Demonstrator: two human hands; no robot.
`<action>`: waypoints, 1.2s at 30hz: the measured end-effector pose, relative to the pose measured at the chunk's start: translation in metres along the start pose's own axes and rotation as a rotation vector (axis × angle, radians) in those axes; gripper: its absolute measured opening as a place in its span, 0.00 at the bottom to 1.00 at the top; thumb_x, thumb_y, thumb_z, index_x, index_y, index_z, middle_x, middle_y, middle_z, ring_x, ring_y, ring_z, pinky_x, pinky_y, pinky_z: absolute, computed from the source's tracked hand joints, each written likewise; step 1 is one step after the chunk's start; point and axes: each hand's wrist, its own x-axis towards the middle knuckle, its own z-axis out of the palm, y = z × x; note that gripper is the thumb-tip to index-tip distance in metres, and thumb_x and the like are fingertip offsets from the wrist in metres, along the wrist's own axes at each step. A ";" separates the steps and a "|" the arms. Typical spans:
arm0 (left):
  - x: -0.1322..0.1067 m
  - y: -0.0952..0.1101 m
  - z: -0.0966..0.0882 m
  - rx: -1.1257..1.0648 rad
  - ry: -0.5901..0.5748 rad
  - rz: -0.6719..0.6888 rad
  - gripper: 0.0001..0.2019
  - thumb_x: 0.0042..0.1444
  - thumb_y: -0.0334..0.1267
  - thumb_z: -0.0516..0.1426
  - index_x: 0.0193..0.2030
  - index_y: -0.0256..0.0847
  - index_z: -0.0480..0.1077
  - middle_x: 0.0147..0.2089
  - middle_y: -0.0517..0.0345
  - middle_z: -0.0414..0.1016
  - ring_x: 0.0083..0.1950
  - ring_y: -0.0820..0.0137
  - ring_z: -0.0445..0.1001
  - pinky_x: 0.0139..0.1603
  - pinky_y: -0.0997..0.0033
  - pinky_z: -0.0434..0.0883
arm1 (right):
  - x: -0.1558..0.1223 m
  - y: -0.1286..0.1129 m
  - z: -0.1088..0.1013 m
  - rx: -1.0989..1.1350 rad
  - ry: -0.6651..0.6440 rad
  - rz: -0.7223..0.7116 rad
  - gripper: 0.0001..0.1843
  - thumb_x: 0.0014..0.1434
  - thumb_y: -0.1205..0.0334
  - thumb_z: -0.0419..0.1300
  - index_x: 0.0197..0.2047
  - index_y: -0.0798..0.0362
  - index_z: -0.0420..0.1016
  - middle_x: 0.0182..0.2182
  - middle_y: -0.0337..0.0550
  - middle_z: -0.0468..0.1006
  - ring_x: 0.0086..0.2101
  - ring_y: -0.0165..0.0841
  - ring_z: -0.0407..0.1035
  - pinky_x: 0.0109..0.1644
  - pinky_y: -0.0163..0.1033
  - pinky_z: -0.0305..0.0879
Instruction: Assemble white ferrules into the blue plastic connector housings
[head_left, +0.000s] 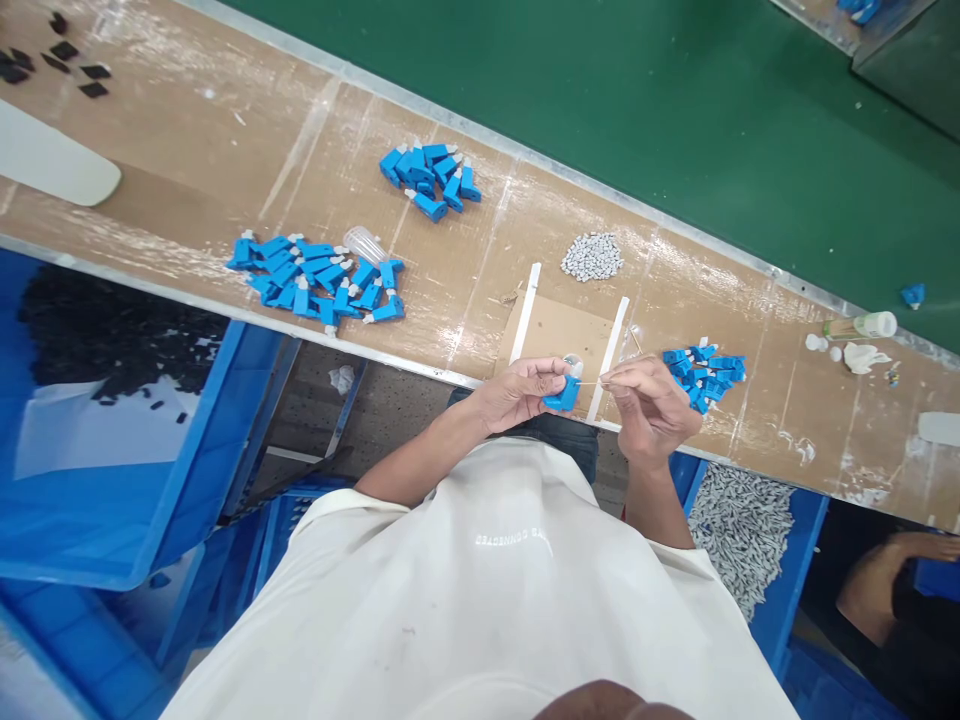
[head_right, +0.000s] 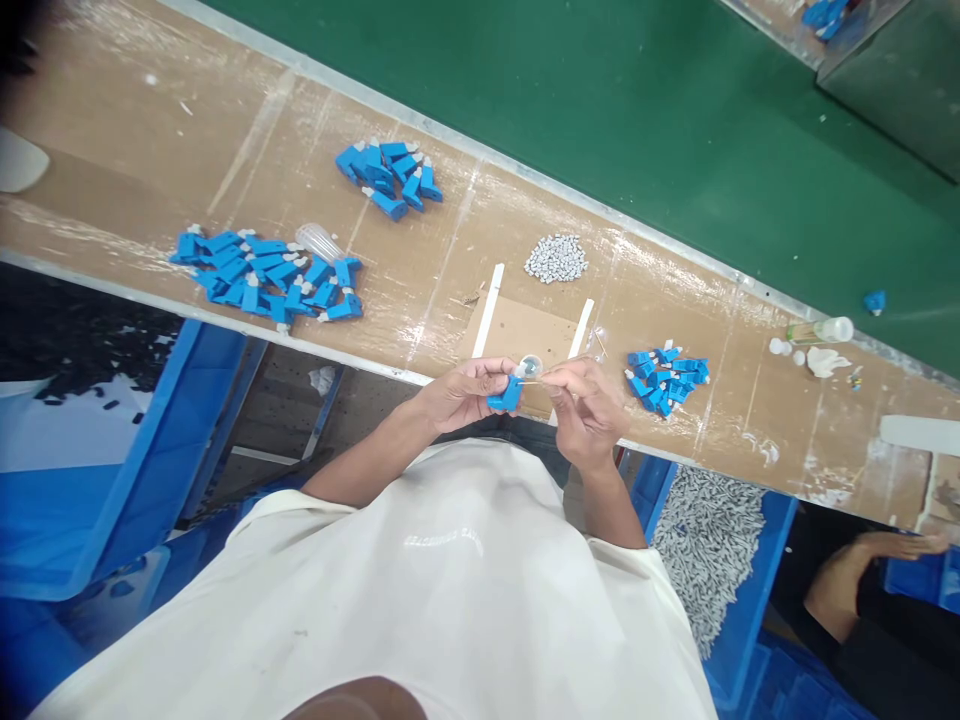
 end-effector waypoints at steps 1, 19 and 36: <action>0.000 0.000 -0.001 -0.006 0.000 -0.003 0.20 0.45 0.41 0.75 0.40 0.33 0.75 0.31 0.57 0.77 0.30 0.73 0.77 0.34 0.75 0.74 | 0.000 0.001 0.000 0.020 0.049 0.040 0.06 0.65 0.56 0.64 0.37 0.45 0.82 0.28 0.41 0.80 0.31 0.38 0.75 0.35 0.46 0.74; 0.003 0.008 -0.054 -0.117 0.201 0.080 0.11 0.51 0.28 0.68 0.39 0.34 0.73 0.31 0.55 0.78 0.31 0.71 0.80 0.28 0.80 0.74 | 0.006 0.087 -0.006 -0.249 -0.109 0.393 0.18 0.67 0.48 0.59 0.51 0.48 0.83 0.39 0.45 0.81 0.33 0.34 0.73 0.39 0.42 0.71; 0.018 0.001 -0.082 -0.096 0.052 0.103 0.22 0.45 0.38 0.74 0.41 0.35 0.70 0.32 0.55 0.79 0.33 0.68 0.81 0.33 0.76 0.74 | 0.079 0.170 0.030 -0.589 -0.469 0.044 0.14 0.68 0.64 0.55 0.39 0.50 0.83 0.35 0.49 0.79 0.38 0.41 0.72 0.46 0.45 0.70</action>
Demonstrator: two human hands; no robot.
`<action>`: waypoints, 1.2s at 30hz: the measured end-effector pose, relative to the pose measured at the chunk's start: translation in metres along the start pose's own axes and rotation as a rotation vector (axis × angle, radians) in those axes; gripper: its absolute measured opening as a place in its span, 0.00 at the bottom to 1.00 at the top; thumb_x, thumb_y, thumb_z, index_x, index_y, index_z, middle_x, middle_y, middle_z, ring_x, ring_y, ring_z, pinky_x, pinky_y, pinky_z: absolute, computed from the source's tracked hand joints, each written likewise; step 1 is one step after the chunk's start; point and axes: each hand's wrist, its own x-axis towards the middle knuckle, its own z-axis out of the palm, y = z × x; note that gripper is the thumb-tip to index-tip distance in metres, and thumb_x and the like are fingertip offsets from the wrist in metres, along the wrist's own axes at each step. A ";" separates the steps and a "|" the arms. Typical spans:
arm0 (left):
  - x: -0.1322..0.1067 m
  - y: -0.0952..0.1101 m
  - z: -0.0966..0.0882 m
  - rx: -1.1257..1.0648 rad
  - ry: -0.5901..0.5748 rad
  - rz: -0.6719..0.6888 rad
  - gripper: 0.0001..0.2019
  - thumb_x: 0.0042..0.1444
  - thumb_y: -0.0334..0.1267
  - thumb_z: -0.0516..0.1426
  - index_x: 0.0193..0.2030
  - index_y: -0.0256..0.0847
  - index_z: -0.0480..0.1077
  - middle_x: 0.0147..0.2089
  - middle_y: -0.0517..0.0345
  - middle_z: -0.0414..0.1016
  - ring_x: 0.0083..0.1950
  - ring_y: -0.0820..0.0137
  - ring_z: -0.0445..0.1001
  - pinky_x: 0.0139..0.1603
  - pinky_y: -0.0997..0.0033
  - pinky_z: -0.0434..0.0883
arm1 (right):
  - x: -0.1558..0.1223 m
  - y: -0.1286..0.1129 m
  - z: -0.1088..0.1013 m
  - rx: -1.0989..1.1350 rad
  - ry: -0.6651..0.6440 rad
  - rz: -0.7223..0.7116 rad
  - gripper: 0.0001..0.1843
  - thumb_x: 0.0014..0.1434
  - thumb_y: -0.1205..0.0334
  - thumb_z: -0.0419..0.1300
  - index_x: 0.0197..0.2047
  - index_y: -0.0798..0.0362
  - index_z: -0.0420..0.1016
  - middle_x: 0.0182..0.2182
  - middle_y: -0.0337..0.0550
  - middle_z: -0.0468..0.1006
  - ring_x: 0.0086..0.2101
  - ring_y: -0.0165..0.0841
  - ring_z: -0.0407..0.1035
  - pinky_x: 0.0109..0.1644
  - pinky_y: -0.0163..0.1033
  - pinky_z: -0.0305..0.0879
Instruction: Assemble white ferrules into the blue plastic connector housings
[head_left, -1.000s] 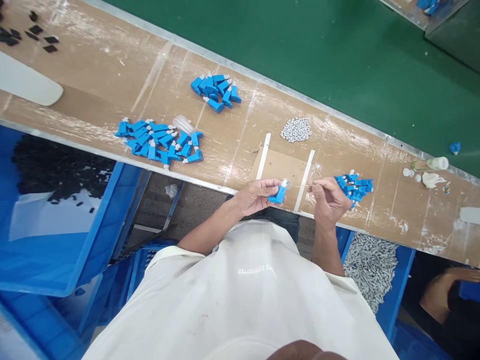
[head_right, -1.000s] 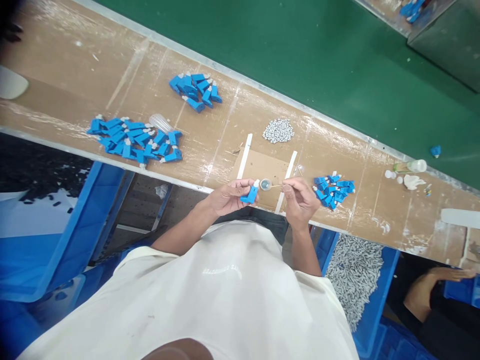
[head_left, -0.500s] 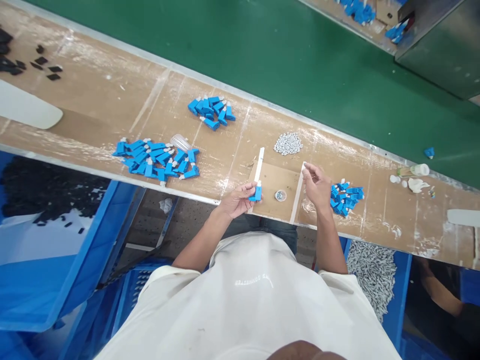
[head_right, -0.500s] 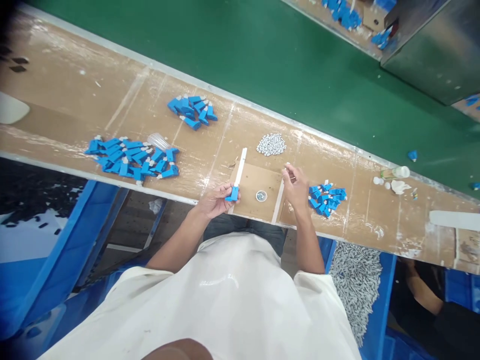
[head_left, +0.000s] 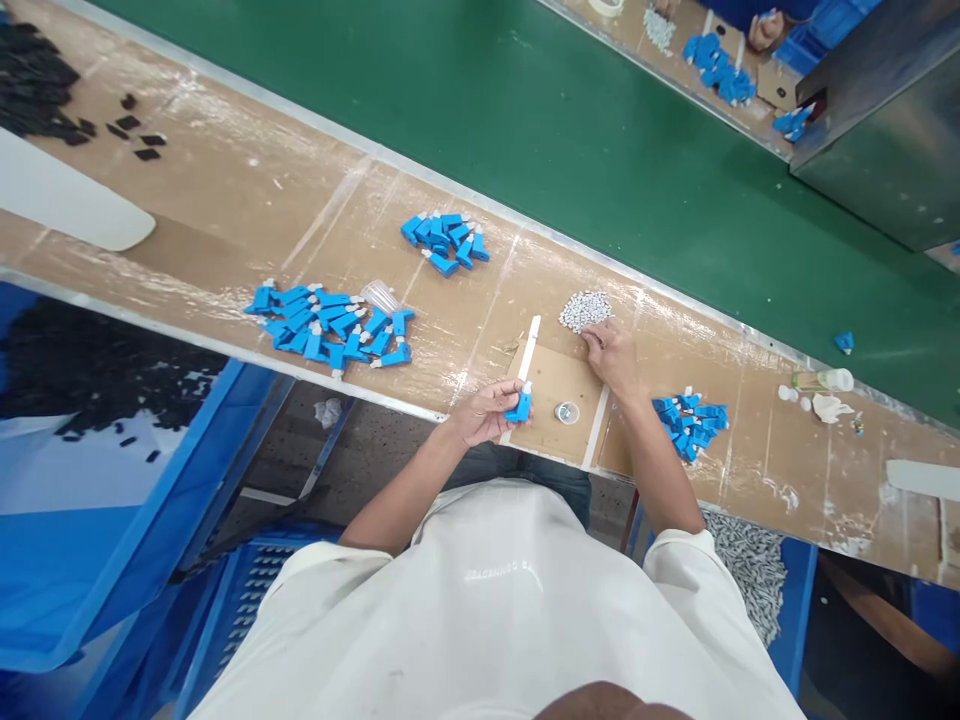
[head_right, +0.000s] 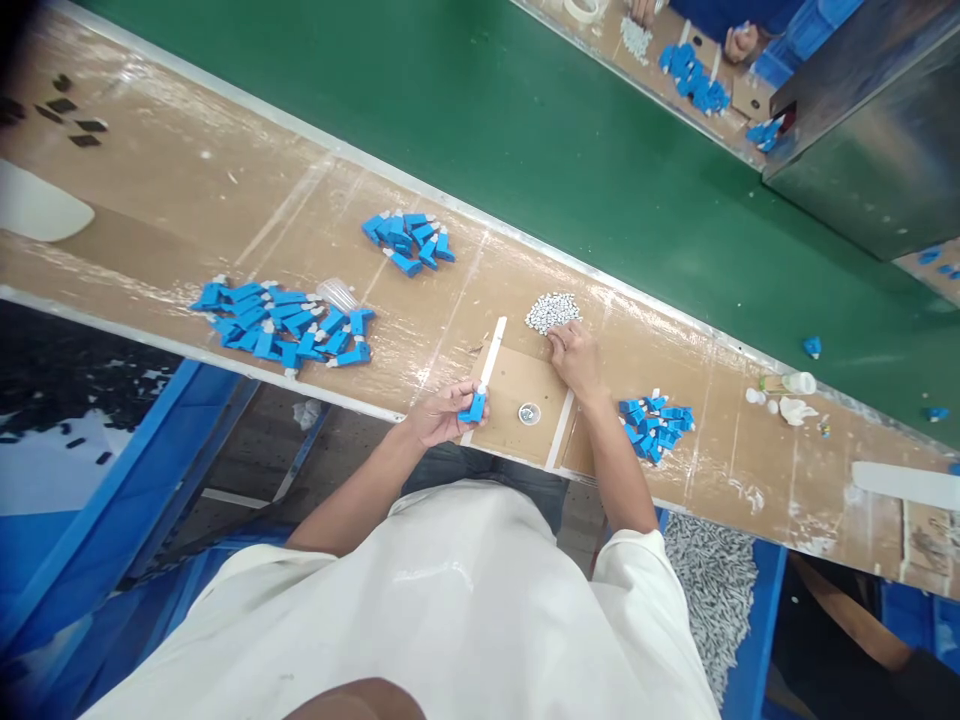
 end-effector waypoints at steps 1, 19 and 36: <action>0.000 0.000 0.000 0.001 -0.003 -0.002 0.22 0.45 0.38 0.75 0.42 0.35 0.70 0.32 0.54 0.79 0.33 0.68 0.81 0.33 0.76 0.74 | 0.001 0.000 -0.001 -0.010 -0.019 -0.007 0.14 0.69 0.64 0.54 0.39 0.50 0.83 0.35 0.49 0.78 0.38 0.41 0.72 0.46 0.45 0.70; -0.002 0.003 0.006 0.039 -0.019 -0.016 0.25 0.43 0.44 0.76 0.41 0.36 0.71 0.34 0.51 0.81 0.32 0.71 0.80 0.32 0.78 0.73 | 0.012 -0.035 -0.011 -0.283 -0.240 0.110 0.18 0.70 0.63 0.49 0.43 0.56 0.81 0.43 0.56 0.78 0.43 0.44 0.71 0.48 0.45 0.66; -0.001 0.004 0.025 0.021 0.019 0.104 0.24 0.40 0.42 0.77 0.39 0.35 0.73 0.31 0.58 0.76 0.31 0.72 0.78 0.34 0.75 0.74 | -0.017 -0.078 -0.063 1.023 -0.166 0.579 0.12 0.47 0.53 0.68 0.28 0.51 0.72 0.23 0.37 0.77 0.20 0.27 0.68 0.23 0.30 0.67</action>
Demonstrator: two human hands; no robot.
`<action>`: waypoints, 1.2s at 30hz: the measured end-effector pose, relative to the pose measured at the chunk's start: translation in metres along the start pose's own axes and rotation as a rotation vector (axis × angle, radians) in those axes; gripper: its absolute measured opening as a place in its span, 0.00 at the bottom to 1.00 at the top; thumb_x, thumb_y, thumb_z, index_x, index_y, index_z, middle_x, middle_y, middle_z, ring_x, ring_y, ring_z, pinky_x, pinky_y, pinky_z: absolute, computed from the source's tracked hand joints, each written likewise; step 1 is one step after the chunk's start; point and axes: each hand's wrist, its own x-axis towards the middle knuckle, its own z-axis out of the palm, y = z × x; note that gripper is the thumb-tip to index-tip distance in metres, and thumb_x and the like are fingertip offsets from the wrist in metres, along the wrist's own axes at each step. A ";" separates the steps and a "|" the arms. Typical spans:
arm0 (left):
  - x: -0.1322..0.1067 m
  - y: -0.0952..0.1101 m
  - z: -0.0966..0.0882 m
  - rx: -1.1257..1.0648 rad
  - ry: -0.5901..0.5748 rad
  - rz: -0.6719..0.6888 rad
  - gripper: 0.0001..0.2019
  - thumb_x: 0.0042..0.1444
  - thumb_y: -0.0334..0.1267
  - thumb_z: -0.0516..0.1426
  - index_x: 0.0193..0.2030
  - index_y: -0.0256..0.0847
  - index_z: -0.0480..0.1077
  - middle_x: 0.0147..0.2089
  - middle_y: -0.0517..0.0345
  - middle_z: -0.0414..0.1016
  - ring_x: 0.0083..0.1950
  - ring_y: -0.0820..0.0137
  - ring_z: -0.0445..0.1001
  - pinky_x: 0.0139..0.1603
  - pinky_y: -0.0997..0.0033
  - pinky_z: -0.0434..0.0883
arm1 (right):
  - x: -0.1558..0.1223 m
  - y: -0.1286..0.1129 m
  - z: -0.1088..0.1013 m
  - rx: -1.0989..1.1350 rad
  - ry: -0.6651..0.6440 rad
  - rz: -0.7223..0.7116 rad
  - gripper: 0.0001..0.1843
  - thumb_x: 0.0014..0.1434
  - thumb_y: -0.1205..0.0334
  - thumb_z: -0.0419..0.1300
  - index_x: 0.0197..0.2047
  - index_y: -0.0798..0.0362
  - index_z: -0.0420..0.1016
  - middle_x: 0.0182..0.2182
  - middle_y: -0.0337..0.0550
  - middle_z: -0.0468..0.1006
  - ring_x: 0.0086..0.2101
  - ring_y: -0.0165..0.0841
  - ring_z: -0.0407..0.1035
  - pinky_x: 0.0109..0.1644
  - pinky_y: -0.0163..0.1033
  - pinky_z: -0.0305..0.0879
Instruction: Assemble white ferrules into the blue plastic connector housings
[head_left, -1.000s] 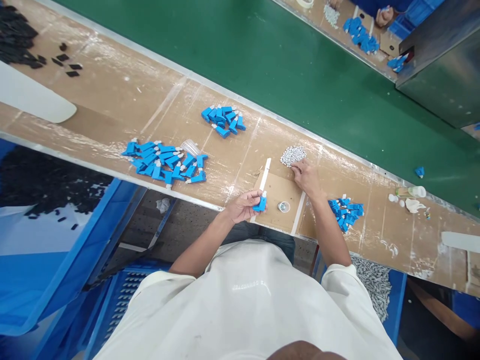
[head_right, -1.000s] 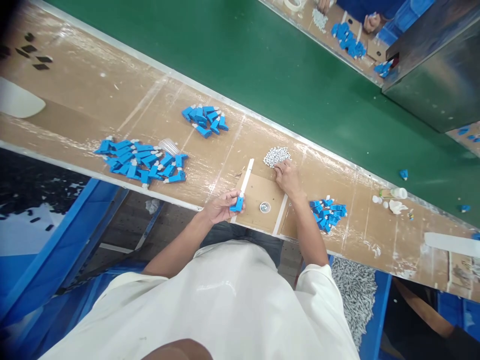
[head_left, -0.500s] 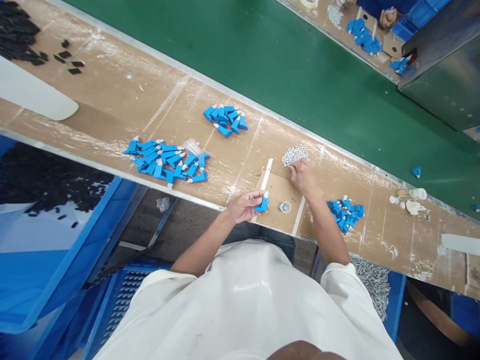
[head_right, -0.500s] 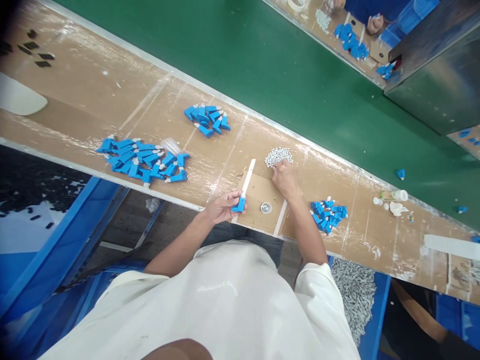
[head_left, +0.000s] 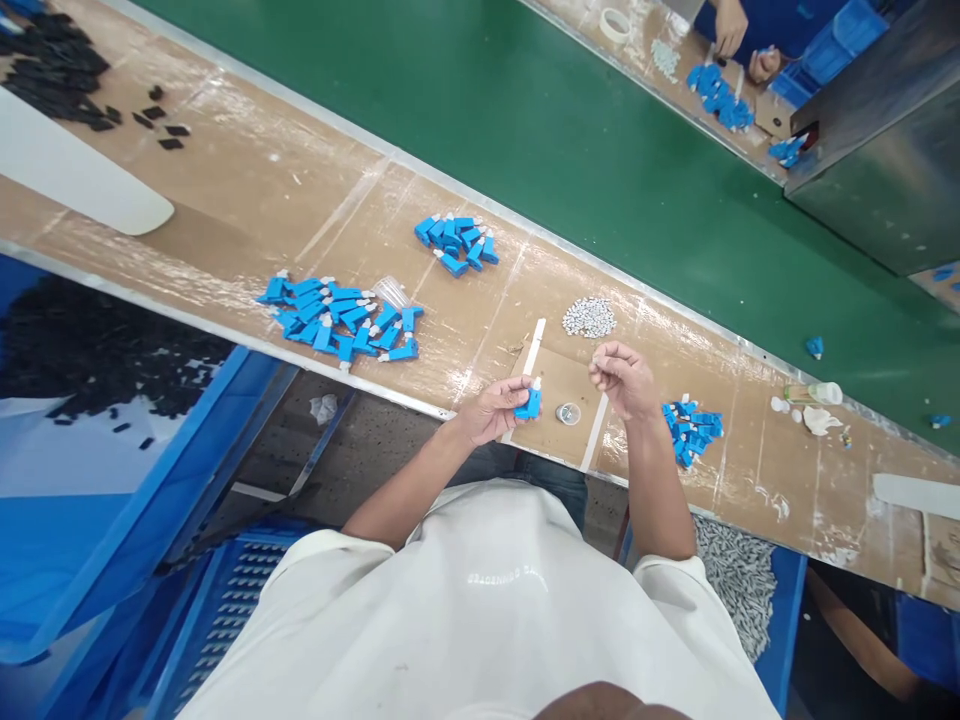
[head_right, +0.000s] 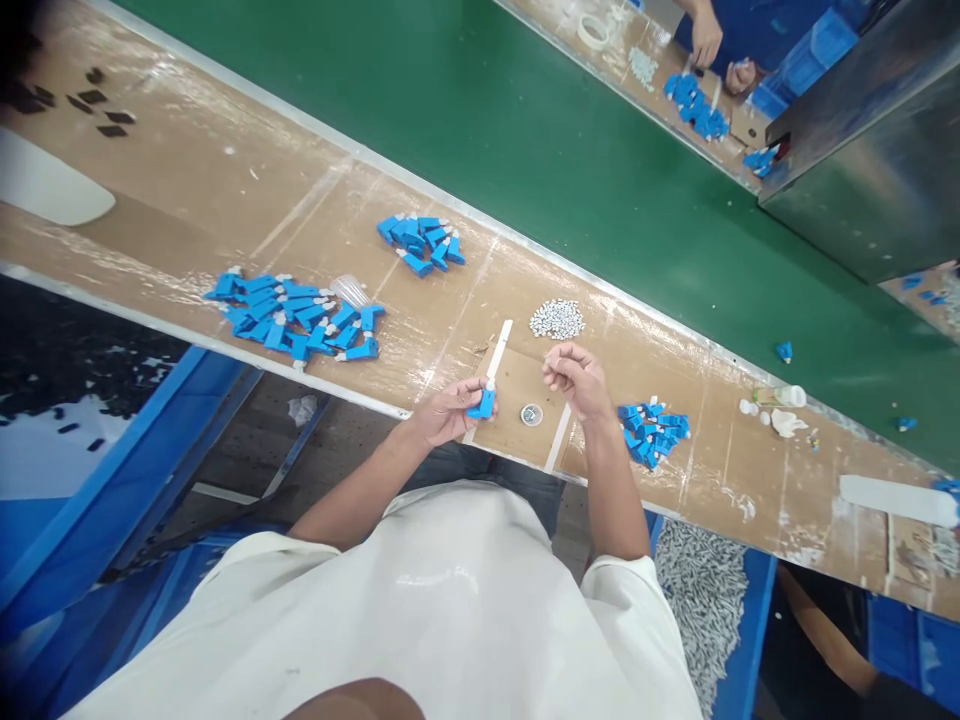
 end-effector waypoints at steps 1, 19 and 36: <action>-0.002 0.002 0.007 0.014 -0.010 0.011 0.24 0.41 0.42 0.76 0.40 0.35 0.73 0.32 0.58 0.77 0.31 0.72 0.78 0.34 0.75 0.73 | -0.012 -0.001 0.004 0.101 -0.031 0.026 0.13 0.45 0.54 0.70 0.28 0.51 0.73 0.22 0.36 0.77 0.19 0.26 0.68 0.21 0.29 0.66; -0.025 0.004 0.073 0.172 0.064 0.118 0.26 0.40 0.49 0.76 0.39 0.37 0.74 0.34 0.58 0.78 0.33 0.74 0.75 0.37 0.75 0.72 | -0.082 -0.009 0.042 0.308 0.029 0.004 0.17 0.44 0.50 0.76 0.28 0.51 0.78 0.21 0.37 0.78 0.19 0.26 0.69 0.19 0.29 0.65; -0.027 0.006 0.072 0.248 0.088 0.227 0.25 0.42 0.51 0.75 0.38 0.37 0.74 0.30 0.60 0.76 0.31 0.76 0.72 0.33 0.77 0.69 | -0.090 -0.004 0.054 0.170 0.112 -0.141 0.16 0.50 0.48 0.75 0.31 0.51 0.80 0.22 0.36 0.75 0.21 0.28 0.67 0.21 0.32 0.67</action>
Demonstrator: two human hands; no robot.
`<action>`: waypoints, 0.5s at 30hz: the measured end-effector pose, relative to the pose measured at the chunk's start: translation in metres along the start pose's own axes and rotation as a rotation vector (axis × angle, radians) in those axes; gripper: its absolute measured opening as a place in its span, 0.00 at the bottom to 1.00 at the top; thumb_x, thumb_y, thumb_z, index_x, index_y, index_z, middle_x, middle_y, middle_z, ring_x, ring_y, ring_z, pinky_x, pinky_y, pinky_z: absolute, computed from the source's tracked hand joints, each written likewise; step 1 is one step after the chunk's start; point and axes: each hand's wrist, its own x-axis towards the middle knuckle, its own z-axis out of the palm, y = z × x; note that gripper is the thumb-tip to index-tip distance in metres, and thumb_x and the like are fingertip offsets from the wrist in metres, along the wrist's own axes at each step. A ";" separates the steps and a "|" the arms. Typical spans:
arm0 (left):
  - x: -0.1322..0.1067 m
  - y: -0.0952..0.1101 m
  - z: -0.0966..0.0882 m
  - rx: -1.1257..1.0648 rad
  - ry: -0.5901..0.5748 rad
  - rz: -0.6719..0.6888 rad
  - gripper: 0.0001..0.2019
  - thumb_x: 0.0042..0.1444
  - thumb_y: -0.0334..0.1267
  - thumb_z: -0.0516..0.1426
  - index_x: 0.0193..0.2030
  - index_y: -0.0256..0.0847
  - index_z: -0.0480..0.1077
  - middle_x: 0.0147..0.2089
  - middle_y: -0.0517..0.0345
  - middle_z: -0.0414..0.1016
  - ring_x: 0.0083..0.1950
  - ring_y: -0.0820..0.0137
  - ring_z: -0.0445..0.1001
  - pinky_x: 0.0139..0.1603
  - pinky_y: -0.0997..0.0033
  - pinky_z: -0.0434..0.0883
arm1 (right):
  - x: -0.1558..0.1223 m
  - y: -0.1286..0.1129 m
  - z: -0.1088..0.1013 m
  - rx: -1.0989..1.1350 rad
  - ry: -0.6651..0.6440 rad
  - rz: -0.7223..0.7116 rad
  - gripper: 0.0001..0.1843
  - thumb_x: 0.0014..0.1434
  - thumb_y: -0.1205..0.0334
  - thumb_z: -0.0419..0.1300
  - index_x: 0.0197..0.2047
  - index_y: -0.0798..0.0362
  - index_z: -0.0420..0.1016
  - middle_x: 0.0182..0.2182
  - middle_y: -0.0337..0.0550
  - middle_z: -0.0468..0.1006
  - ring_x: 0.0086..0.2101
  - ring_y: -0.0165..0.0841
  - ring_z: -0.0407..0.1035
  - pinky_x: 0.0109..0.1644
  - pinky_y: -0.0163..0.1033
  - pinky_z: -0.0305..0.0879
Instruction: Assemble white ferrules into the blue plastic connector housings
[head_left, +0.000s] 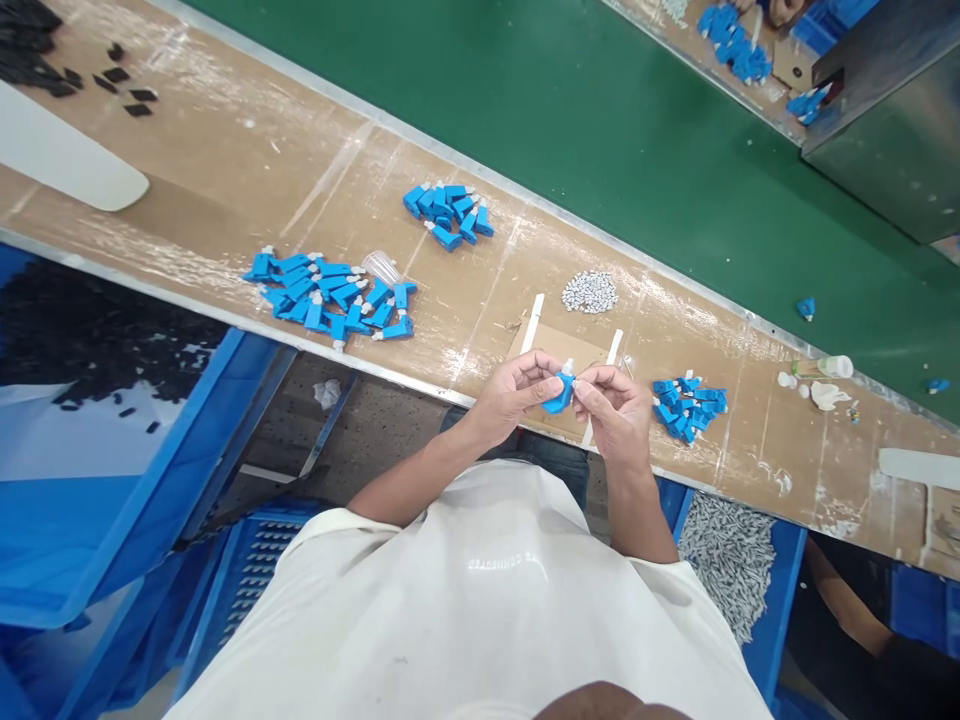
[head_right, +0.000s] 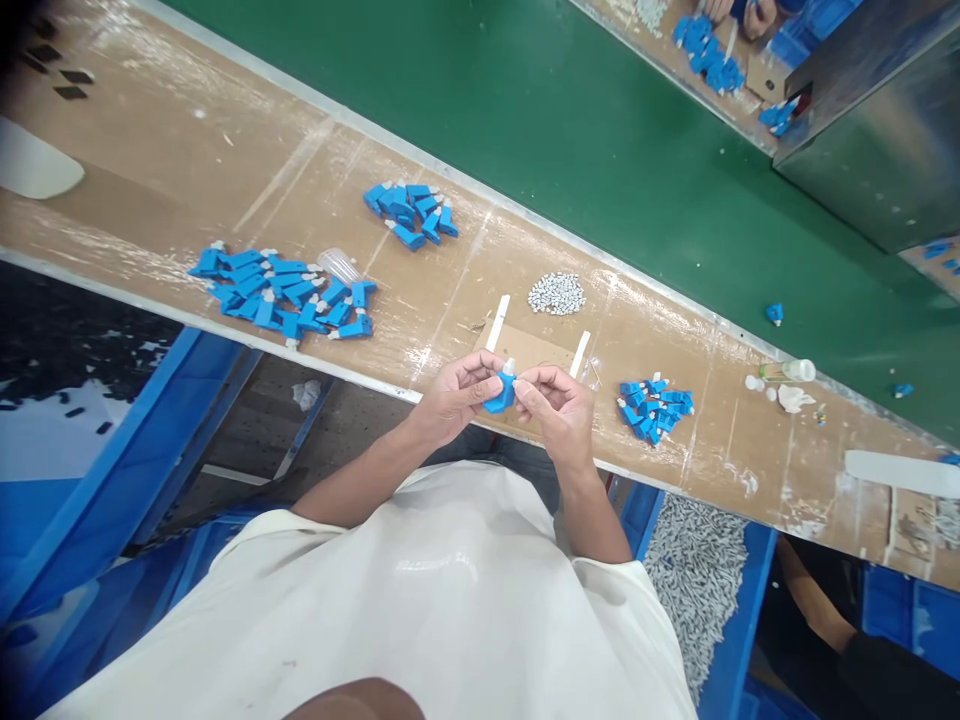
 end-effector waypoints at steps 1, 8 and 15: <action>0.000 -0.001 0.000 0.015 0.005 0.020 0.25 0.42 0.52 0.75 0.38 0.37 0.74 0.30 0.60 0.76 0.31 0.75 0.72 0.33 0.76 0.69 | 0.000 0.000 0.000 -0.017 0.005 -0.007 0.16 0.50 0.48 0.75 0.32 0.51 0.80 0.22 0.36 0.75 0.22 0.28 0.67 0.22 0.32 0.68; 0.000 -0.005 0.000 0.132 0.046 0.185 0.23 0.45 0.53 0.74 0.37 0.37 0.75 0.32 0.59 0.76 0.32 0.74 0.73 0.33 0.75 0.69 | -0.003 -0.006 0.004 -0.111 0.059 -0.036 0.14 0.48 0.51 0.77 0.31 0.50 0.81 0.23 0.36 0.76 0.21 0.28 0.68 0.24 0.34 0.72; -0.002 -0.004 -0.002 0.144 0.013 0.174 0.24 0.46 0.54 0.73 0.37 0.37 0.75 0.31 0.58 0.76 0.31 0.73 0.73 0.32 0.74 0.69 | 0.002 0.001 -0.001 0.007 0.043 0.057 0.18 0.41 0.51 0.80 0.28 0.51 0.80 0.22 0.36 0.77 0.20 0.27 0.69 0.21 0.32 0.71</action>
